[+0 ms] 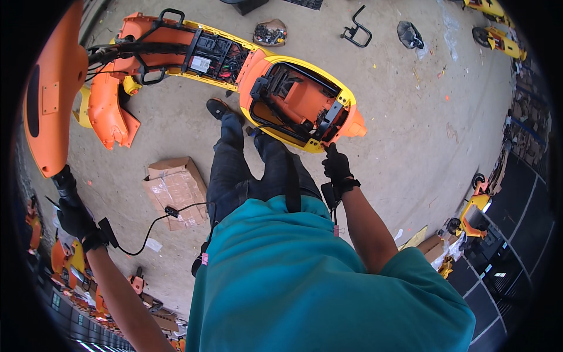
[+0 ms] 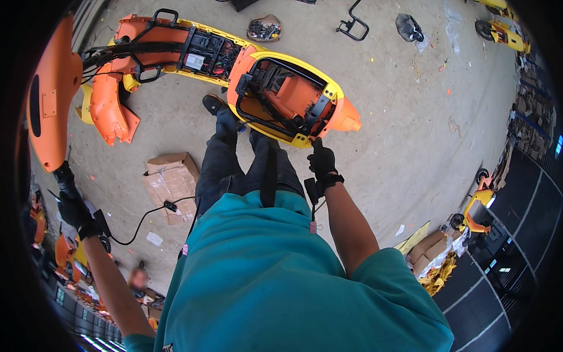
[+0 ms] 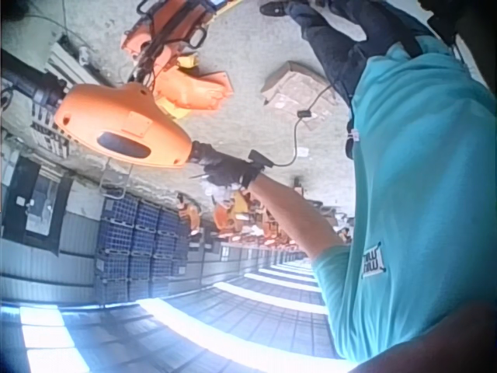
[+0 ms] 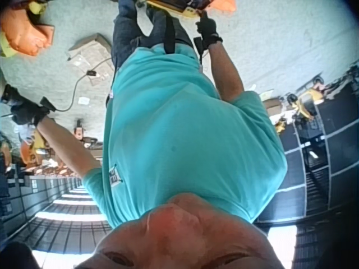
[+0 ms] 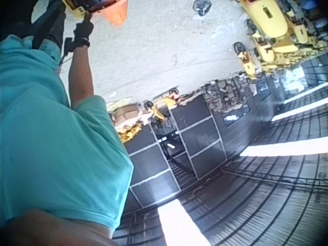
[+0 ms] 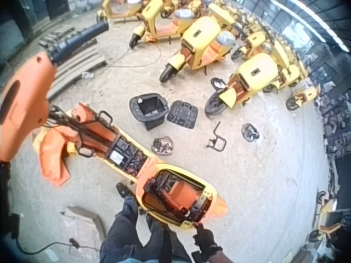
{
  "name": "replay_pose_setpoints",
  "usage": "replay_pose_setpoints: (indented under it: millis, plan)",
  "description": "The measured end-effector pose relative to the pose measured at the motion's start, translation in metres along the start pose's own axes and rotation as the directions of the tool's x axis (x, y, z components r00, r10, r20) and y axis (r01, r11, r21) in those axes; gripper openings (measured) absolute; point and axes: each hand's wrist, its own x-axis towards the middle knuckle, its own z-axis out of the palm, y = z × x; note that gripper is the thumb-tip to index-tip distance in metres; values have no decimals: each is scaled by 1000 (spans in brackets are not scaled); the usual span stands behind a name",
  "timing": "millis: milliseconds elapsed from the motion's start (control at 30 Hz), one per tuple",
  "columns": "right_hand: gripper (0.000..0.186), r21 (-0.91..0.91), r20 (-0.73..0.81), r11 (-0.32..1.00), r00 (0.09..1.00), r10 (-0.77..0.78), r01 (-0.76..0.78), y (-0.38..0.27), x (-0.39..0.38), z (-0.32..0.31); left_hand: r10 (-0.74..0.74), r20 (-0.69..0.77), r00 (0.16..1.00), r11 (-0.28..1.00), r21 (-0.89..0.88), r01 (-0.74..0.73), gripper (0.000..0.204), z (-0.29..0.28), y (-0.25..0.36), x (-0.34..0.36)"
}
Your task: The person works on the internal components of an orange electric scooter, handling a wire and connector by hand before picking up a black component from the floor and placing it into the chassis compartment.
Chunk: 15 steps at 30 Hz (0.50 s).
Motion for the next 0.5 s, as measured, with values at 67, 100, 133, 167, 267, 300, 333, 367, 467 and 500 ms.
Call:
replay_pose_setpoints:
  millis: [67, 100, 133, 167, 267, 300, 333, 367, 467, 500]
  plan:
    - [46, 61, -15, 998, 1000, 3, -2, 6, 9, -1, -23, 22, 999, 1000, 14, 23, 26, -4, 4, 1]
    - [42, 88, -22, 996, 1000, 4, -2, 12, 17, -2, -24, 14, 1000, 1000, 14, 24, 27, -2, 3, 0]
    - [36, -269, -90, 906, 928, -363, 328, 25, 29, -5, -24, 7, 1000, 1000, 14, 24, 27, 1, 0, -1]
    - [30, -592, -19, 599, 734, -679, 540, 30, 33, -5, -23, -1, 1000, 1000, 16, 23, 27, 1, 0, -1]
    - [20, -810, 80, 294, 593, -801, 507, 23, 17, 1, -9, 22, 1000, 1000, 0, 9, 29, 0, 0, -1]
    - [25, -811, 35, 358, 649, -760, 463, 12, 2, 5, -6, 11, 1000, 1000, 2, 6, 29, 1, -2, -2]
    - [25, -768, 31, 324, 537, -843, 553, 22, 13, 1, -2, 1, 1000, 1000, 4, 2, 29, 4, -5, -3]
    - [22, -631, -103, 590, 700, -707, 503, 18, 9, 4, 3, -11, 1000, 1000, 5, -3, 29, 5, -5, -2]
    - [16, -140, -102, 968, 970, -221, 206, 13, 6, 6, 7, -21, 1000, 1000, 4, -7, 27, 5, -3, -1]
    - [17, -54, 24, 985, 986, -162, 163, 20, 15, -3, 2, -19, 1000, 1000, 10, -2, 28, 5, -4, -1]
